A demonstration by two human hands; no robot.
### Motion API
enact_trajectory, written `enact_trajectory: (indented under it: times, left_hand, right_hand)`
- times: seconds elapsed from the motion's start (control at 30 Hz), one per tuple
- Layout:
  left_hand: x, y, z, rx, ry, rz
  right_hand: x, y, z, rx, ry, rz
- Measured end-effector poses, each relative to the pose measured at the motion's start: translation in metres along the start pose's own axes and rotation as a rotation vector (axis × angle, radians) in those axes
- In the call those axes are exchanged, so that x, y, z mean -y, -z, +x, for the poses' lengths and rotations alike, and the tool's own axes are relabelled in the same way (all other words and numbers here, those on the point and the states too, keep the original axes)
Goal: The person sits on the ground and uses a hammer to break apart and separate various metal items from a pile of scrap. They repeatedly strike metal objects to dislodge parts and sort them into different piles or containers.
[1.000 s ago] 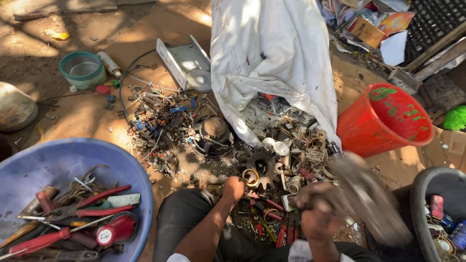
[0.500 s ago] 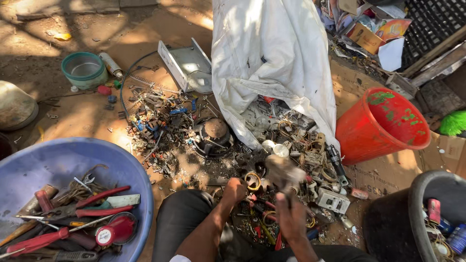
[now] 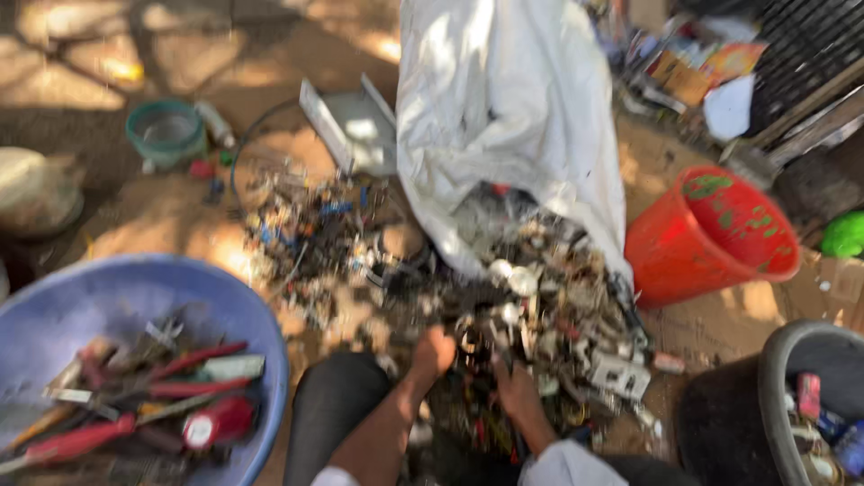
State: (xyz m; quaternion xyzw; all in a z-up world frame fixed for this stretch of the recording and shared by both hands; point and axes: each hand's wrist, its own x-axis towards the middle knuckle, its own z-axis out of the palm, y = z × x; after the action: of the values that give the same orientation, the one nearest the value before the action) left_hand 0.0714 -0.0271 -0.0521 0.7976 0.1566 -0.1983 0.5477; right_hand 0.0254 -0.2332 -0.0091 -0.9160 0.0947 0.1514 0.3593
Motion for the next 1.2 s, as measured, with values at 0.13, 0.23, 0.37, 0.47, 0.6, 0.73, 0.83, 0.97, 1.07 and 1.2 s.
enact_trajectory:
  times: [0.13,0.23,0.37,0.47,0.6,0.73,0.83,0.97,1.07,1.2]
  left_hand:
    - [-0.013,-0.007,-0.005,0.07,0.004,-0.05]
    - [0.0,-0.015,-0.005,0.064,0.104,-0.29]
    - [0.012,-0.019,0.018,-0.021,0.061,-0.045]
    - [0.021,-0.023,0.025,-0.091,-0.136,0.092]
    - [0.014,-0.024,0.015,-0.024,0.016,0.008]
    - [-0.006,-0.007,0.004,-0.066,0.031,0.007]
    - [-0.011,-0.003,0.001,-0.089,0.007,0.06]
    - [-0.008,-0.009,0.012,0.029,0.101,-0.023]
    - [-0.002,-0.005,0.021,0.033,-0.038,0.127]
    - [0.01,-0.02,0.006,0.061,0.01,0.082]
  right_hand:
    - [-0.007,-0.001,0.006,-0.15,0.158,-0.017]
    - [-0.005,-0.013,-0.014,-0.12,0.027,0.035]
    - [0.019,-0.006,-0.036,-0.043,-0.235,0.353]
    - [0.046,0.012,-0.058,-0.053,-0.264,0.488]
    - [0.082,0.058,-0.09,-0.231,0.157,0.554]
    - [0.103,0.089,-0.1,-0.502,0.931,0.798]
    - [0.094,0.072,-0.083,-0.565,1.089,0.883]
    - [0.051,0.021,-0.046,-0.117,0.089,-0.013]
    - [0.024,0.003,-0.017,-0.004,-0.1,-0.157]
    - [0.007,0.004,-0.032,0.0,-0.103,-0.032]
